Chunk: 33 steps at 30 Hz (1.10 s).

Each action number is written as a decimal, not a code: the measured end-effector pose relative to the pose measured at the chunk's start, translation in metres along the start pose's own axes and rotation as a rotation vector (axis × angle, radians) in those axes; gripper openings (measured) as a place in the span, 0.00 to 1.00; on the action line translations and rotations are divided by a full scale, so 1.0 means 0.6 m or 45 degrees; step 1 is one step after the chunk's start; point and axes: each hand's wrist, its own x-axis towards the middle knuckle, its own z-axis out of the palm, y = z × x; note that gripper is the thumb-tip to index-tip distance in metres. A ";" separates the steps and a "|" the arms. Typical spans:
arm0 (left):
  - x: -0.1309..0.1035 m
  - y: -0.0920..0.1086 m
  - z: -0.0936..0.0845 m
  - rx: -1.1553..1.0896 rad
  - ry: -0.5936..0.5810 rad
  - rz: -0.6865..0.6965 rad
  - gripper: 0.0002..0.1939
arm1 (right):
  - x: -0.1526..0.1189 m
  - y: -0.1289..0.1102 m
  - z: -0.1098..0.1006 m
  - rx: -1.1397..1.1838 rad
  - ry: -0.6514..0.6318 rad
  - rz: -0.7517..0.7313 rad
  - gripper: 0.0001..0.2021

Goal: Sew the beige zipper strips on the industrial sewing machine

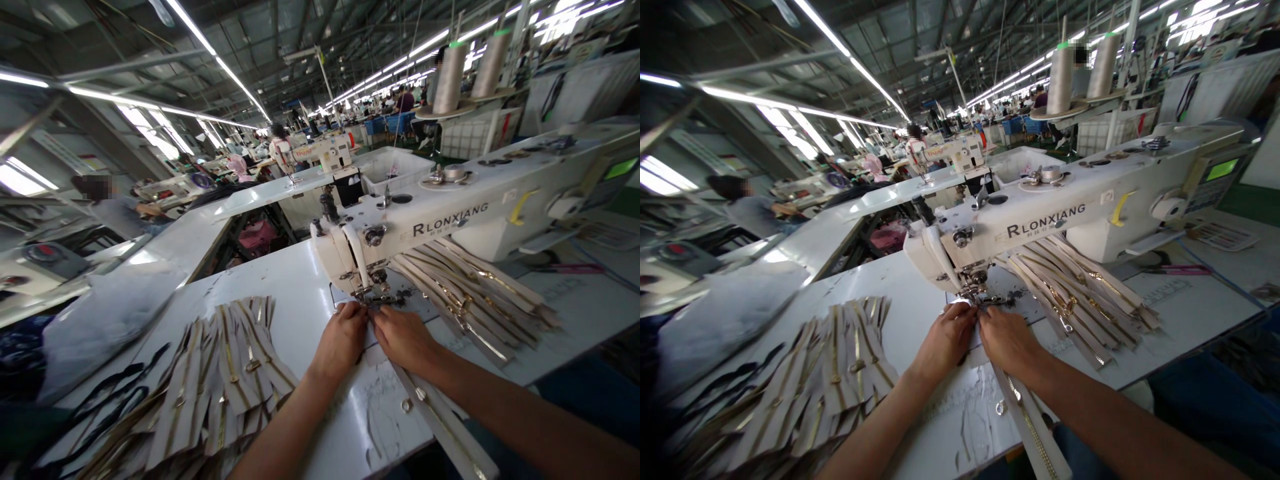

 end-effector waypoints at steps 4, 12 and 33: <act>0.001 -0.002 0.002 0.007 -0.005 -0.008 0.12 | 0.003 0.000 0.001 0.005 -0.011 -0.002 0.14; -0.002 -0.003 -0.002 0.057 -0.020 -0.006 0.13 | 0.004 -0.003 -0.004 -0.020 -0.005 -0.012 0.14; -0.008 -0.002 -0.004 0.091 0.032 0.007 0.13 | 0.004 0.002 -0.004 0.043 0.006 0.020 0.14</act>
